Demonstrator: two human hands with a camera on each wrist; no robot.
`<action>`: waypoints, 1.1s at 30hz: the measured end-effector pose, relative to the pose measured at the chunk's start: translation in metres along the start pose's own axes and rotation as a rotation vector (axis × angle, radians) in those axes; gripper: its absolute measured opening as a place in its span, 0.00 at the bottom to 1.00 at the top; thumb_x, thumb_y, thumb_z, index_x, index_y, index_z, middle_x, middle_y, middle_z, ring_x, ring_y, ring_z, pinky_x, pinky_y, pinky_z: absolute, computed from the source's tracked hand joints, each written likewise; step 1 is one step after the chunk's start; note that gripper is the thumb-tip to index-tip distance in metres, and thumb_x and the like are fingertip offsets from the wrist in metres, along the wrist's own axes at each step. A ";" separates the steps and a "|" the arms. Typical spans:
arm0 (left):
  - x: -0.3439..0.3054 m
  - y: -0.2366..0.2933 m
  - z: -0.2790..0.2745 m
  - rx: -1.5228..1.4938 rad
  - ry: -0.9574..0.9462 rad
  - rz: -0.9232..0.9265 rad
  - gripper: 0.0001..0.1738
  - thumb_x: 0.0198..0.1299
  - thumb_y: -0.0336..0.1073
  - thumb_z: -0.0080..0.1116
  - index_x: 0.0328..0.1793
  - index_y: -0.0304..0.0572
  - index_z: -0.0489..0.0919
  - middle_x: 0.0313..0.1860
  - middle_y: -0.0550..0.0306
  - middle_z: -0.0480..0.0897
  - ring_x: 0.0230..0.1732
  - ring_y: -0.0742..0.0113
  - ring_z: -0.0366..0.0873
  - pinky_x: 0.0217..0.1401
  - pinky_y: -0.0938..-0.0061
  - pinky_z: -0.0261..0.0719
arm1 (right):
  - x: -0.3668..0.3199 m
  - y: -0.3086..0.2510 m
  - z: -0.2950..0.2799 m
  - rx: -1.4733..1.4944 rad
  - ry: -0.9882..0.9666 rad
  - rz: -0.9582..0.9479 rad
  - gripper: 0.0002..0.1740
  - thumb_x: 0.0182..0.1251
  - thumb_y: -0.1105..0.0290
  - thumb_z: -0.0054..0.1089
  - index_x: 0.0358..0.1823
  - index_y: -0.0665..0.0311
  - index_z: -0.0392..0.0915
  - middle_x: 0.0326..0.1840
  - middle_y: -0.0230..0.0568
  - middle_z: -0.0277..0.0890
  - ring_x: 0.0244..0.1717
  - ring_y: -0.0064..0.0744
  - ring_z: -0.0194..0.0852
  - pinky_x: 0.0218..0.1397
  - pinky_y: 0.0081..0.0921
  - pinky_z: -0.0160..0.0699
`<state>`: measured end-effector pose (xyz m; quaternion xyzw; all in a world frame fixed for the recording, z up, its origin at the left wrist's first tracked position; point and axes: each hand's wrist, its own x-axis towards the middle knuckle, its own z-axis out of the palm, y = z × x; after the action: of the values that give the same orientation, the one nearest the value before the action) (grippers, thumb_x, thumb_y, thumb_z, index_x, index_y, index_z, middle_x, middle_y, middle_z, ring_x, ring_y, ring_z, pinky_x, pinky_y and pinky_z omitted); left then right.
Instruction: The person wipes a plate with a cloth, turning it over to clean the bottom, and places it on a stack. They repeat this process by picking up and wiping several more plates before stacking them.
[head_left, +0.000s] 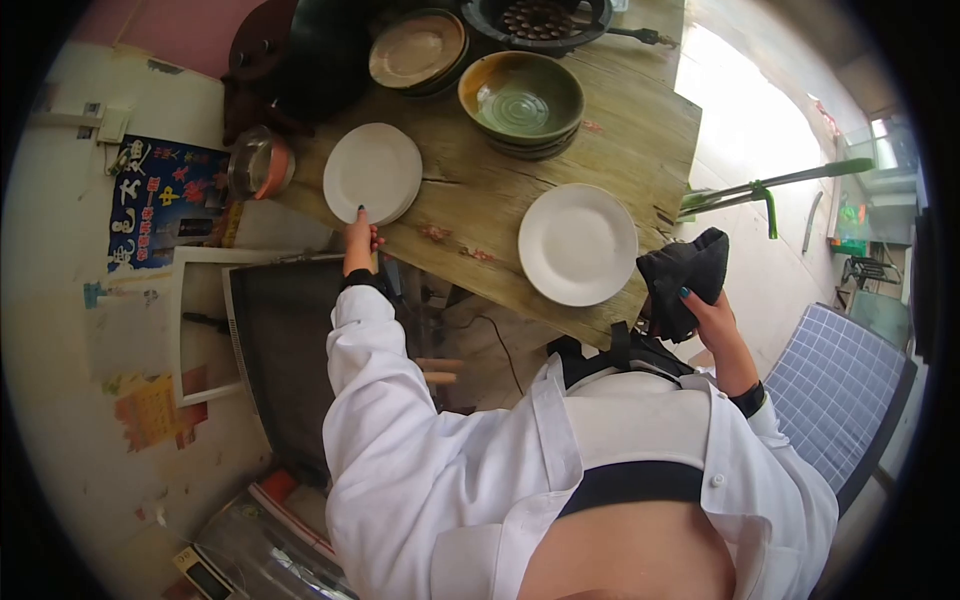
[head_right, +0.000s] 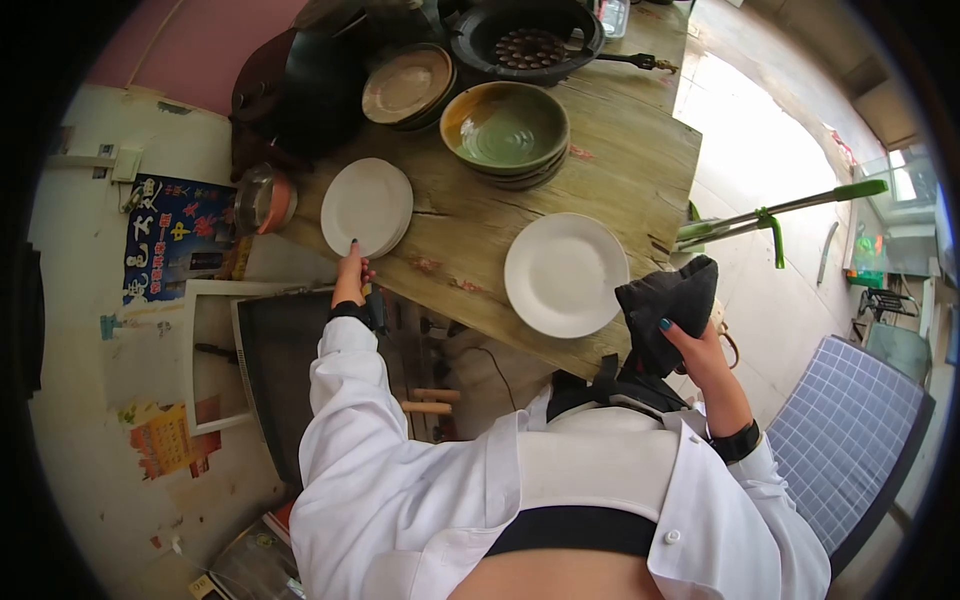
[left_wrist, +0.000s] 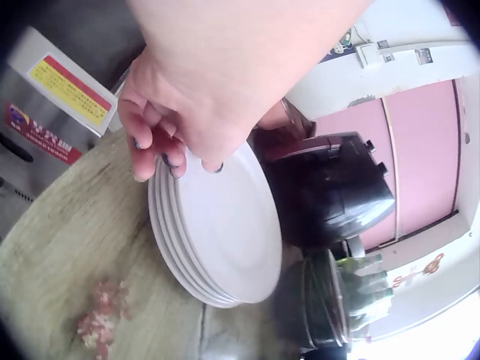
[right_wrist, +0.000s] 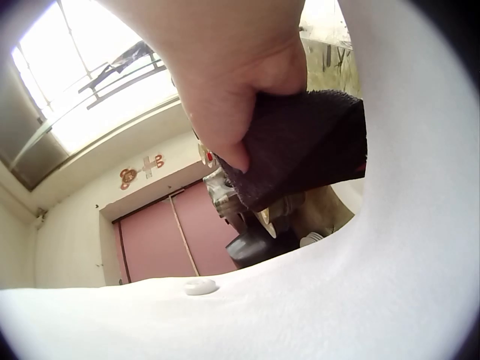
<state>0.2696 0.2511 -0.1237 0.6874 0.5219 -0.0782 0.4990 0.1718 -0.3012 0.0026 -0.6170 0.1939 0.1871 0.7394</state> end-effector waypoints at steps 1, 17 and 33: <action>-0.006 0.001 0.007 -0.023 0.024 0.002 0.27 0.53 0.56 0.43 0.17 0.39 0.68 0.09 0.61 0.67 0.11 0.69 0.70 0.09 0.80 0.61 | -0.001 -0.001 -0.002 -0.011 0.004 -0.005 0.19 0.52 0.73 0.55 0.46 0.69 0.64 0.39 0.38 0.70 0.40 0.26 0.69 0.40 0.21 0.70; -0.173 -0.104 0.201 0.109 -0.083 0.646 0.22 0.41 0.37 0.62 0.39 0.35 0.66 0.36 0.49 0.69 0.35 0.57 0.69 0.37 0.69 0.67 | 0.004 0.013 -0.035 0.460 -0.165 -0.170 0.39 0.56 0.37 0.25 0.58 0.64 0.53 0.57 0.40 0.58 0.57 0.34 0.55 0.60 0.31 0.51; -0.178 -0.147 0.198 -0.030 0.035 0.560 0.19 0.43 0.33 0.60 0.37 0.33 0.65 0.32 0.49 0.73 0.34 0.60 0.71 0.38 0.70 0.68 | 0.007 0.004 -0.061 0.504 -0.180 -0.241 0.40 0.55 0.36 0.26 0.58 0.63 0.54 0.57 0.38 0.58 0.58 0.32 0.55 0.61 0.30 0.50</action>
<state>0.1557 -0.0211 -0.1973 0.7986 0.3212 0.0827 0.5022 0.1724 -0.3607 -0.0141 -0.4135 0.0933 0.0977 0.9004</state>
